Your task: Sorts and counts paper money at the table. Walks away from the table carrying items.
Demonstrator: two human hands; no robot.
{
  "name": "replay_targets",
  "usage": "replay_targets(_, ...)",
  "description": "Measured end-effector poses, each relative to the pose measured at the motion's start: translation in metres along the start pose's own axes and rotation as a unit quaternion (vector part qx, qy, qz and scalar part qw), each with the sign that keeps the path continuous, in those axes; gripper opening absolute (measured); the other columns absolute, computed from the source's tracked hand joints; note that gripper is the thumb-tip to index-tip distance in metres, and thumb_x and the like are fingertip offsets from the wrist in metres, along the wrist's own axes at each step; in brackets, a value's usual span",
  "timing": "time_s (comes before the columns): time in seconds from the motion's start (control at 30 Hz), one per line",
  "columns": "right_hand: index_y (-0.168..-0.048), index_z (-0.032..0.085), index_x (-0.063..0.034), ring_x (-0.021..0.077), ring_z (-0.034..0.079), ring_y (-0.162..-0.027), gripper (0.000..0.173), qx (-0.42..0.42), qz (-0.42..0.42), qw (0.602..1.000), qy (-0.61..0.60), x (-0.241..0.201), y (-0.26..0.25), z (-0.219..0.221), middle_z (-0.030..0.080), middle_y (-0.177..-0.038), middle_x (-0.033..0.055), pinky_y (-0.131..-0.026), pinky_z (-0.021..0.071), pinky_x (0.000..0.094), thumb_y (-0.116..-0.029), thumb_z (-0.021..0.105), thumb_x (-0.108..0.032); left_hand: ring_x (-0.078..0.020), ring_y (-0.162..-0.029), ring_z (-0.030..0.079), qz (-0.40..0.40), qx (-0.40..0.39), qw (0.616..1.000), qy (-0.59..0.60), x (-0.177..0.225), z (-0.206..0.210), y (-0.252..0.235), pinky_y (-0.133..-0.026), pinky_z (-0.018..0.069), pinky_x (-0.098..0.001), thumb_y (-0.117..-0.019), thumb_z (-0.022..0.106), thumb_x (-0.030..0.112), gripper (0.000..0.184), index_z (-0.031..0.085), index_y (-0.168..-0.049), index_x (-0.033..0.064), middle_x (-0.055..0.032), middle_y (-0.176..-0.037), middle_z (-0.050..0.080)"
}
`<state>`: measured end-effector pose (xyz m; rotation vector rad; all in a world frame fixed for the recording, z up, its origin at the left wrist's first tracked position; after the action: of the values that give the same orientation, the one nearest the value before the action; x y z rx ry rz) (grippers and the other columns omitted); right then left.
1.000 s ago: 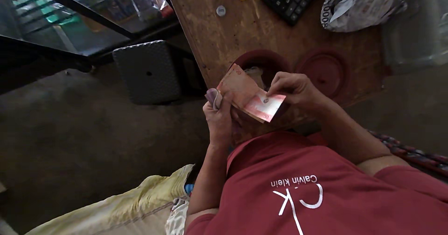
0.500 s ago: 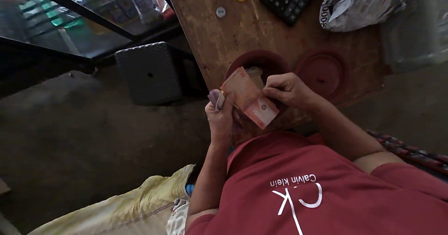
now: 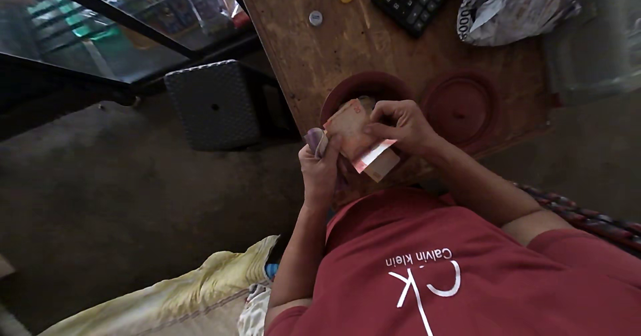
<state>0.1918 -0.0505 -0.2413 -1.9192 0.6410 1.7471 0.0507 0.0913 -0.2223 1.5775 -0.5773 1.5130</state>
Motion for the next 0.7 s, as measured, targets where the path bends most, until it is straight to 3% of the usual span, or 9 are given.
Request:
replay_targets(0.2, -0.093, 0.066, 0.0033, -0.0010, 0.062, -0.076, 0.009, -0.019, -0.024, 1.000, 0.008, 0.001, 0.000, -0.003, 0.066, -0.085, 0.0025, -0.072, 0.0535, 0.0157, -0.0974, 0.060, -0.002, -0.0029, -0.040, 0.050, -0.007, 0.006, 1.000, -0.010, 0.001, -0.001, -0.001, -0.038, 0.0457, -0.0188, -0.1011, 0.066, 0.024, 0.020, 0.063, -0.082, 0.0196, 0.0057, -0.056, 0.057)
replay_targets(0.33, -0.098, 0.068, 0.0056, 0.0006, 0.064, -0.084, 0.009, 0.017, -0.036, 0.999, -0.007, 0.005, 0.003, -0.005, 0.067, -0.095, 0.0048, -0.078, 0.0556, 0.0172, -0.0963, 0.061, 0.000, -0.0033, -0.040, 0.049, -0.006, 0.016, 1.000, -0.001, -0.001, 0.000, -0.002, -0.038, 0.0457, -0.0189, -0.1017, 0.065, 0.024, 0.020, 0.063, -0.082, 0.0194, 0.0056, -0.056, 0.057)
replay_targets(0.47, -0.096, 0.067, 0.0035, 0.0015, 0.064, -0.084, 0.006, 0.053, -0.096, 0.994, -0.027, 0.013, 0.009, -0.009, 0.066, -0.092, 0.0016, -0.078, 0.0560, 0.0197, -0.0941, 0.067, -0.002, -0.0044, -0.040, 0.051, 0.001, 0.023, 1.000, 0.010, -0.001, -0.002, -0.002, -0.039, 0.0471, -0.0201, -0.1022, 0.064, 0.026, 0.020, 0.063, -0.084, 0.0184, 0.0045, -0.056, 0.057)
replay_targets(0.7, -0.099, 0.072, 0.0066, 0.0027, 0.064, -0.087, 0.009, 0.015, -0.132, 0.991, -0.004, 0.014, 0.019, -0.017, 0.067, -0.094, 0.0062, -0.080, 0.0552, 0.0179, -0.0943, 0.066, 0.001, -0.0048, -0.039, 0.050, 0.003, 0.038, 0.999, 0.015, 0.001, -0.006, -0.005, -0.037, 0.0466, -0.0202, -0.1026, 0.064, 0.027, 0.018, 0.063, -0.087, 0.0185, 0.0040, -0.055, 0.056)
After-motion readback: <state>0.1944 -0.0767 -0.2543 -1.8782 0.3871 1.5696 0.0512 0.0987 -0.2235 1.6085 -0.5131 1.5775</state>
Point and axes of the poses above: each hand's wrist, its own y-axis away from the middle knuckle, its own z-axis out of the palm, x = y × z, the point moved 2 cm from there along -y, towards the middle knuckle
